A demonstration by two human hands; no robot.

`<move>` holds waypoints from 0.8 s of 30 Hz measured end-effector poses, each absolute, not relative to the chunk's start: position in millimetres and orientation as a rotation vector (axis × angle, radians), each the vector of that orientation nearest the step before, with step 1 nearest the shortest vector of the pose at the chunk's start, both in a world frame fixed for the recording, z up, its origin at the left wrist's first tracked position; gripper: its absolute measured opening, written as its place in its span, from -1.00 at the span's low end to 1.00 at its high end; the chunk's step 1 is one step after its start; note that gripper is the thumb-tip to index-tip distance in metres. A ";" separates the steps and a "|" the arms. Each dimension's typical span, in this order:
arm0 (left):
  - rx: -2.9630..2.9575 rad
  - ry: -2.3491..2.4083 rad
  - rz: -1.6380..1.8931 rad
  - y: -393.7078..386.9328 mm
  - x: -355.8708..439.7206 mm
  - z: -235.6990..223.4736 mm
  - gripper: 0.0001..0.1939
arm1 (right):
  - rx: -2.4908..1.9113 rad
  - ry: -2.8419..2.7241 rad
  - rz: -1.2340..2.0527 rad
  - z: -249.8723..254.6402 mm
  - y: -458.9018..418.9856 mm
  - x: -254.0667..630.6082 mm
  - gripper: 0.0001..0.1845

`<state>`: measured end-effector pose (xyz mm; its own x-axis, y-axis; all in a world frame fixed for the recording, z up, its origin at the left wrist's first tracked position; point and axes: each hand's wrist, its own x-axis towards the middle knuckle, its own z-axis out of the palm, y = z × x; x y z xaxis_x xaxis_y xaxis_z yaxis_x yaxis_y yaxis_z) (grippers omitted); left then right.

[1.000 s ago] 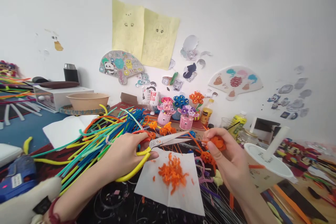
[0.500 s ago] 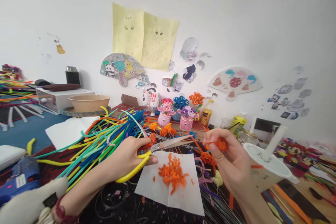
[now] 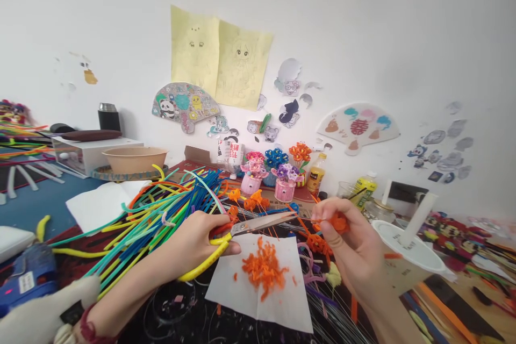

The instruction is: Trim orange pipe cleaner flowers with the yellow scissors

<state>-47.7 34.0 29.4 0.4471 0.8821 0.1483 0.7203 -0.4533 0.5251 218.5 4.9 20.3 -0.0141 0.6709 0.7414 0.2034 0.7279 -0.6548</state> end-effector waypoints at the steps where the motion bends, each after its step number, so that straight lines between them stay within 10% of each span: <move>1: 2.311 1.373 0.578 33.8 -47.8 29.4 -0.62 | -0.725 -1.581 0.424 20.0 5.1 218.8 -0.97; 24: 2.395 1.356 0.499 34.2 -46.2 25.0 -0.66 | -0.683 -1.644 0.485 18.6 3.6 215.4 -0.92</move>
